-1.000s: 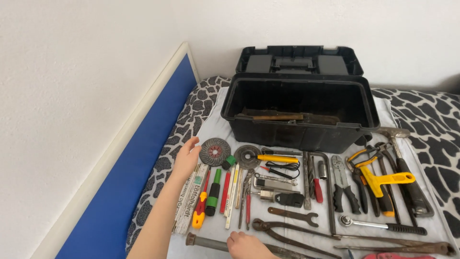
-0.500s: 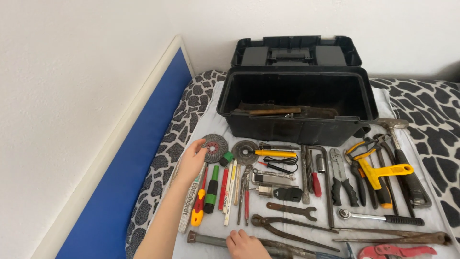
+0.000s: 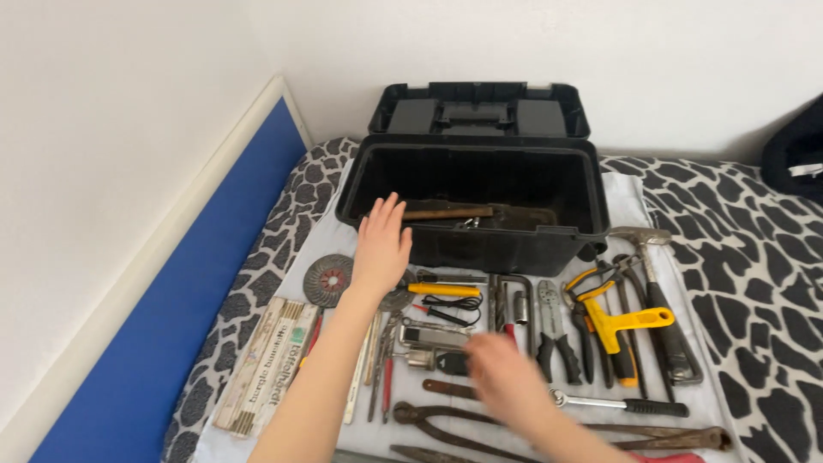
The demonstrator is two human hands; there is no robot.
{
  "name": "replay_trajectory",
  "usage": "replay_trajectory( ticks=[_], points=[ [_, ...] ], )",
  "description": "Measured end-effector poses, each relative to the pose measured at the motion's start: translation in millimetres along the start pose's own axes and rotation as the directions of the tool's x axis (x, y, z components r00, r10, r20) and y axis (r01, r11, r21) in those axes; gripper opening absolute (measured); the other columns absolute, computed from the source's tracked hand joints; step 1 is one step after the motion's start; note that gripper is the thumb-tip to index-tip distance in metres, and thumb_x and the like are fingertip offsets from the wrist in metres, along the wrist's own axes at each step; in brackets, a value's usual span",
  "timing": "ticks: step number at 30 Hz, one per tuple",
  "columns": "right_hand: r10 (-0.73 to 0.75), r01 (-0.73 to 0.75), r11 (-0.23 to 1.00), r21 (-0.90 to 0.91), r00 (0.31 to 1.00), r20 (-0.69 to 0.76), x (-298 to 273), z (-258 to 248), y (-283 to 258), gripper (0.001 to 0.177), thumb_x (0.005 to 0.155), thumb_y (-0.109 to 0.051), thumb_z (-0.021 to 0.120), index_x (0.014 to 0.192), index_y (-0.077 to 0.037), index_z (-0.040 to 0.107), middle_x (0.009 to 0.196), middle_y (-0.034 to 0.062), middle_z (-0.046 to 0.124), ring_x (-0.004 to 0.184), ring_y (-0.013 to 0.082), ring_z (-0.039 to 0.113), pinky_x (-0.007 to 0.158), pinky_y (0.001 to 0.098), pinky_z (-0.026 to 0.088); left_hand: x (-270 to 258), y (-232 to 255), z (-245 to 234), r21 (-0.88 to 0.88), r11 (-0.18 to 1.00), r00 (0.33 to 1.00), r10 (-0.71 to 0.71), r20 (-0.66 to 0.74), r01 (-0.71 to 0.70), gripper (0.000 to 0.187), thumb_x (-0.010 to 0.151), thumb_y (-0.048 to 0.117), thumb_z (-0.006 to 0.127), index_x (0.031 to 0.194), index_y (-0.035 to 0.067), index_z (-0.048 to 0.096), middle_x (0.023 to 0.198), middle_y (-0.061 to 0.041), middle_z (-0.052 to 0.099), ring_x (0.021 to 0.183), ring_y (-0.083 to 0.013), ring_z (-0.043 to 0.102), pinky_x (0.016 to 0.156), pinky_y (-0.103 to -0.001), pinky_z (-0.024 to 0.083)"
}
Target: The person removes various tools and hardware from a black plastic toolbox and places them on a patterned bedspread. Items handled include a hammer, metal rods, a grinding disc, pliers, wrenches, and small fasteners. The person repeatedly reaches into the box, picks up items, and sets them down on the bed.
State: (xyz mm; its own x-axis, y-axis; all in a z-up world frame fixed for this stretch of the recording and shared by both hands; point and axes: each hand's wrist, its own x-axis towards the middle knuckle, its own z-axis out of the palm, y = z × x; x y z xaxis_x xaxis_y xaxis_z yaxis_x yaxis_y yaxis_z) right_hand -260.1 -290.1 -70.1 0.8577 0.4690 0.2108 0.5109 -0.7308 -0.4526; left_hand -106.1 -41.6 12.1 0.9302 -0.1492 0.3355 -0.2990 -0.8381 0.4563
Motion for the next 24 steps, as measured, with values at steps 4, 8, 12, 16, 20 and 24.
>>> replay_trajectory(
  ticks=[4,8,12,16,20,24],
  points=[
    [0.185,-0.197,0.978,-0.069,0.972,-0.146,-0.6,-93.6,59.0,0.034,0.087,-0.01,0.065,0.12,-0.009,0.071,0.126,0.0085,0.071,0.121,0.0235,0.065,0.112,0.0429,0.049,27.2,5.7,18.4,0.131,0.991,0.967,-0.07,0.243,0.039,0.055,0.109,0.041,0.03,0.147,0.007,0.05,0.146,-0.007,0.058,0.151,-0.03,0.031,0.126,-0.059,0.008],
    [0.124,-0.196,0.968,-0.159,0.918,-0.377,15.7,-124.2,127.5,0.03,0.088,-0.009,0.066,0.118,-0.01,0.071,0.12,0.0076,0.069,0.117,0.0285,0.065,0.107,0.0444,0.048,27.7,3.4,14.5,0.207,0.978,0.974,-0.069,0.214,0.024,0.055,0.11,0.051,0.036,0.108,0.009,0.073,0.106,-0.006,0.075,0.121,-0.0252,0.059,0.124,-0.055,0.02],
    [-0.075,-0.07,0.967,-0.244,0.84,-0.538,67.8,-142.1,145.9,0.024,0.088,-0.008,0.071,0.111,-0.015,0.074,0.113,0.003,0.069,0.111,0.0277,0.068,0.099,0.0376,0.052,29.7,17.2,1.5,0.175,0.977,0.951,-0.164,0.262,0.121,0.076,0.109,0.064,0.021,0.116,0.012,0.075,0.11,-0.005,0.076,0.124,-0.0211,0.06,0.123,-0.052,0.019],
    [-0.089,-0.025,0.977,-0.212,0.855,-0.511,135.3,-130.1,161.1,0.019,0.09,-0.011,0.071,0.107,-0.016,0.075,0.106,0.0009,0.07,0.103,0.0268,0.07,0.094,0.038,0.053,57.1,-6.5,21.2,0.2,0.968,0.961,-0.19,0.199,0.15,0.059,0.105,0.057,0.035,0.095,0.019,0.079,0.092,-0.002,0.078,0.112,-0.0231,0.064,0.117,-0.051,0.03],
    [0.111,-0.148,0.97,-0.193,0.976,-0.189,203.9,-130.0,145.5,0.02,0.092,-0.021,0.067,0.108,-0.013,0.075,0.108,0.0059,0.073,0.11,0.0297,0.069,0.096,0.0437,0.054,85.8,-26.4,25.8,0.202,0.951,0.958,-0.262,0.118,0.235,0.05,0.102,0.046,0.039,0.111,0.016,0.078,0.102,-0.007,0.078,0.108,-0.0281,0.066,0.106,-0.049,0.041],
    [0.262,-0.235,0.951,-0.202,0.957,0.121,267.6,-113.3,140.1,0.026,0.093,-0.023,0.063,0.113,-0.013,0.077,0.111,0.0061,0.077,0.111,0.0283,0.071,0.095,0.0457,0.056,106.5,-52.8,48.8,0.239,0.926,0.948,-0.25,-0.195,0.293,0.039,0.101,0.039,0.045,0.114,0.015,0.073,0.111,-0.006,0.073,0.11,-0.0247,0.063,0.106,-0.049,0.042]
  ],
)
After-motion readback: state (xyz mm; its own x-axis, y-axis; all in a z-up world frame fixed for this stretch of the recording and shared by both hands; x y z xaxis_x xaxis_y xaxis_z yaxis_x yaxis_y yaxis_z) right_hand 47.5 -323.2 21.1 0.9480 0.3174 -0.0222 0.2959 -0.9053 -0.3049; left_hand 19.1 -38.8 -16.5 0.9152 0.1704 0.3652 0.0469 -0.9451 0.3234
